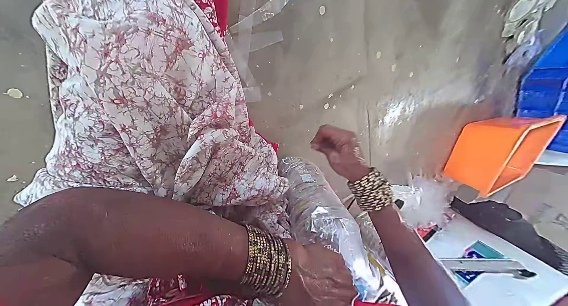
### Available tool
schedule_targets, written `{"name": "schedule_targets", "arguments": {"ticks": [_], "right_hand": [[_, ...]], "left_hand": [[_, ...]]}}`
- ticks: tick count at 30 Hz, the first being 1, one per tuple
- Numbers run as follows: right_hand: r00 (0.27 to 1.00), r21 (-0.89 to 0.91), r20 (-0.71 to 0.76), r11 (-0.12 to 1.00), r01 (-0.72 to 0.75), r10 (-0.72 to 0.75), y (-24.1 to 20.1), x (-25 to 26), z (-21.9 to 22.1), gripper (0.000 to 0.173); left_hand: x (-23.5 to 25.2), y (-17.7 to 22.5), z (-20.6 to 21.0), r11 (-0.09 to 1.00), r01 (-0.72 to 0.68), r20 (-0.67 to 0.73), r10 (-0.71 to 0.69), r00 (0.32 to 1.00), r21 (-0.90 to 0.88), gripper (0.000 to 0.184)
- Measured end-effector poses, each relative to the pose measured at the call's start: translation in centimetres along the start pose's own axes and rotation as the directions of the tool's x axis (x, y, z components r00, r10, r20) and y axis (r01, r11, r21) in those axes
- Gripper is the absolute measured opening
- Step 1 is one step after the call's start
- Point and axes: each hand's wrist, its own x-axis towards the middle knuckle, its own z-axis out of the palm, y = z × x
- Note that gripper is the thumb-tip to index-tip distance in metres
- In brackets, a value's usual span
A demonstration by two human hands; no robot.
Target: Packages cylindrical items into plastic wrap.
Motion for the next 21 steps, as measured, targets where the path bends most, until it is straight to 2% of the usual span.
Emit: {"name": "schedule_targets", "arguments": {"ticks": [1, 2, 4, 5, 6, 7, 9, 11, 13, 14, 16, 18, 19, 20, 21], "right_hand": [[0.998, 0.013, -0.064, 1.000, 0.007, -0.006, 0.4, 0.2, 0.0, 0.007], [0.999, -0.002, -0.025, 1.000, -0.030, 0.030, 0.5, -0.2, 0.3, 0.006], [0.957, -0.104, 0.225, 0.981, -0.162, 0.181, 0.1, -0.5, 1.0, 0.009], [0.939, -0.135, 0.270, 0.974, -0.183, 0.214, 0.1, -0.5, 0.9, 0.011], [0.956, -0.123, 0.220, 0.978, -0.169, 0.193, 0.3, -0.5, 0.4, 0.012], [0.985, -0.058, 0.094, 0.989, -0.139, 0.144, 0.7, -0.6, 0.1, 0.009], [0.971, 0.141, -0.213, 0.987, -0.078, 0.107, 1.3, -0.7, -0.3, 0.005], [0.903, 0.300, -0.367, 0.947, -0.112, 0.223, 1.5, -1.1, 0.0, 0.010], [0.854, 0.289, -0.416, 0.935, -0.203, 0.314, 3.3, -2.0, 0.8, 0.008], [0.833, 0.251, -0.428, 0.931, -0.264, 0.352, 4.6, -2.8, 1.3, 0.004], [0.787, 0.215, -0.450, 0.906, -0.364, 0.422, 7.3, -4.3, 2.2, 0.010], [0.740, 0.271, -0.458, 0.870, -0.412, 0.493, 9.2, -5.8, 3.3, 0.016], [0.726, 0.304, -0.449, 0.853, -0.424, 0.520, 9.7, -6.5, 3.7, 0.018], [0.718, 0.330, -0.440, 0.841, -0.430, 0.540, 9.8, -7.1, 3.7, 0.021], [0.707, 0.345, -0.448, 0.836, -0.427, 0.547, 9.5, -7.7, 3.6, 0.024]], "left_hand": [[0.1, -0.2, 0.1, 1.000, -0.010, -0.015, 0.010, 1.000, 0.006, 0.017], [0.3, -0.1, 0.3, 1.000, 0.004, -0.011, -0.004, 1.000, -0.013, 0.017], [0.3, 0.0, 0.6, 1.000, 0.022, -0.033, -0.022, 0.999, 0.002, 0.019], [0.1, 0.0, 0.9, 1.000, 0.013, -0.074, -0.011, 0.997, 0.026, 0.019], [0.0, -0.1, 1.7, 0.996, 0.008, -0.195, 0.009, 0.981, 0.087, 0.018], [0.1, -0.1, 2.7, 0.988, 0.021, -0.331, 0.032, 0.943, 0.154, 0.016], [0.0, 0.0, 3.1, 0.988, 0.015, -0.386, 0.046, 0.921, 0.153, 0.014], [0.0, -0.2, 3.1, 0.980, -0.018, -0.390, 0.096, 0.916, 0.199, 0.013], [-0.2, -0.3, 2.8, 0.988, -0.028, -0.337, 0.079, 0.938, 0.153, 0.013], [-0.4, -0.3, 3.0, 0.989, -0.037, -0.368, 0.088, 0.926, 0.142, 0.012], [-0.7, -0.4, 3.0, 0.992, -0.083, -0.408, 0.116, 0.906, 0.097, 0.011], [-0.4, -0.9, 3.7, 0.981, -0.139, -0.477, 0.189, 0.858, 0.138, 0.011], [-0.2, -1.1, 3.7, 0.974, -0.148, -0.463, 0.213, 0.861, 0.173, 0.012], [-0.1, -0.9, 3.0, 0.969, -0.134, -0.360, 0.203, 0.911, 0.207, 0.012], [0.1, -0.9, 2.9, 0.951, -0.120, -0.300, 0.207, 0.931, 0.285, 0.011]]}}
